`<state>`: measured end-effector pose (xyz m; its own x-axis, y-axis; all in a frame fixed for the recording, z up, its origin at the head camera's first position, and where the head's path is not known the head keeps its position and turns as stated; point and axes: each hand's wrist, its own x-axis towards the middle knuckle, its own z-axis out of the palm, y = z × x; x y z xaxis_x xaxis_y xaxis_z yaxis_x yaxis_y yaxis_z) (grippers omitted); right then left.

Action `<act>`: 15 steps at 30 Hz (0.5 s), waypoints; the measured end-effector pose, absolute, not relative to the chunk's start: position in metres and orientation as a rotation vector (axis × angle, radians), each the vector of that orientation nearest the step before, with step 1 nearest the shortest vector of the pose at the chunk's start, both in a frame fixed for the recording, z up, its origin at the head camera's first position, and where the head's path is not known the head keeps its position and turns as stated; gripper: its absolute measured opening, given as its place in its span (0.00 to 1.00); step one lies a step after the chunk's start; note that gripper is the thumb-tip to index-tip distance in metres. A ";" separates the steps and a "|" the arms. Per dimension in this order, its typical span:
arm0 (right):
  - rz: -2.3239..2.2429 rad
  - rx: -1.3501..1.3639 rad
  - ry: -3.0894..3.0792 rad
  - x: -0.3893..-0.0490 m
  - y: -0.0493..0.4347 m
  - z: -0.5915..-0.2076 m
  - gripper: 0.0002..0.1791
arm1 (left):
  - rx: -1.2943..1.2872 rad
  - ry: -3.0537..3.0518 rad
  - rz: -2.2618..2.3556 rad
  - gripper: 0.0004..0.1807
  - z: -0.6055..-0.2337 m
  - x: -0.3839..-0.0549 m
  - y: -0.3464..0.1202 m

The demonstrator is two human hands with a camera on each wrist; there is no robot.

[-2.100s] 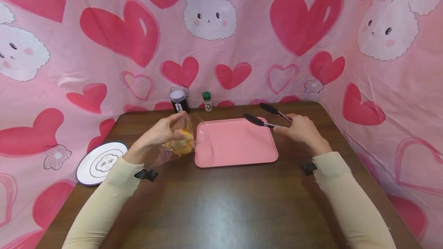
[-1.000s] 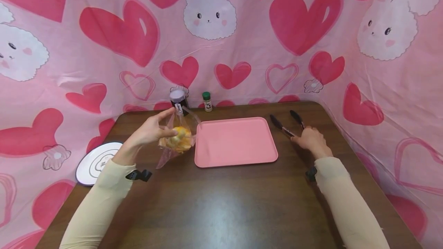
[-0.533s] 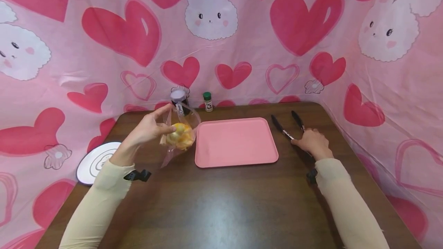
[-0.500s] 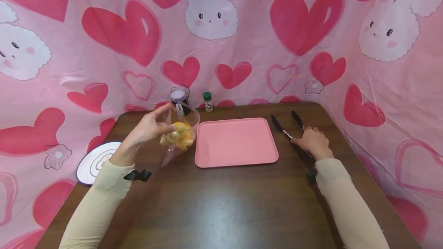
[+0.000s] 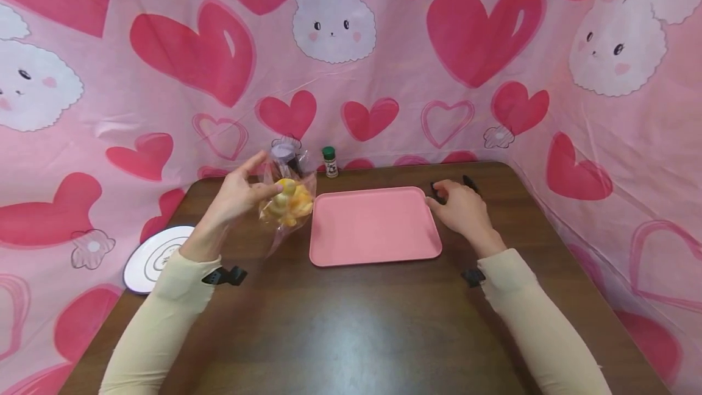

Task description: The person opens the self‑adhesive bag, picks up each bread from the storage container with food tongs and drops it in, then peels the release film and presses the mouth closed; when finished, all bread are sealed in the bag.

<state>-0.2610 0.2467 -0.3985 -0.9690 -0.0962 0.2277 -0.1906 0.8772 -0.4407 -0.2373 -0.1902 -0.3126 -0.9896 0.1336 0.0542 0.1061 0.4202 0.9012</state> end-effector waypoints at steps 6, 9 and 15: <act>0.865 0.427 -2.680 -0.245 0.192 -0.378 0.19 | 0.210 2.601 1.746 0.50 -0.308 -0.235 -0.175; 0.946 0.534 -2.624 -0.235 0.168 -0.369 0.16 | 0.210 2.585 1.791 0.49 -0.308 -0.235 -0.167; 1.043 0.719 -2.550 -0.220 0.127 -0.358 0.13 | 0.227 2.493 1.908 0.49 -0.312 -0.234 -0.151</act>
<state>-0.2203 0.1266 -0.3583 -0.8320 -0.3363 0.4412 -0.5491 0.6125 -0.5687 -0.2336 -0.1515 -0.3115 -0.9896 0.1103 0.0921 0.1177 0.2545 0.9599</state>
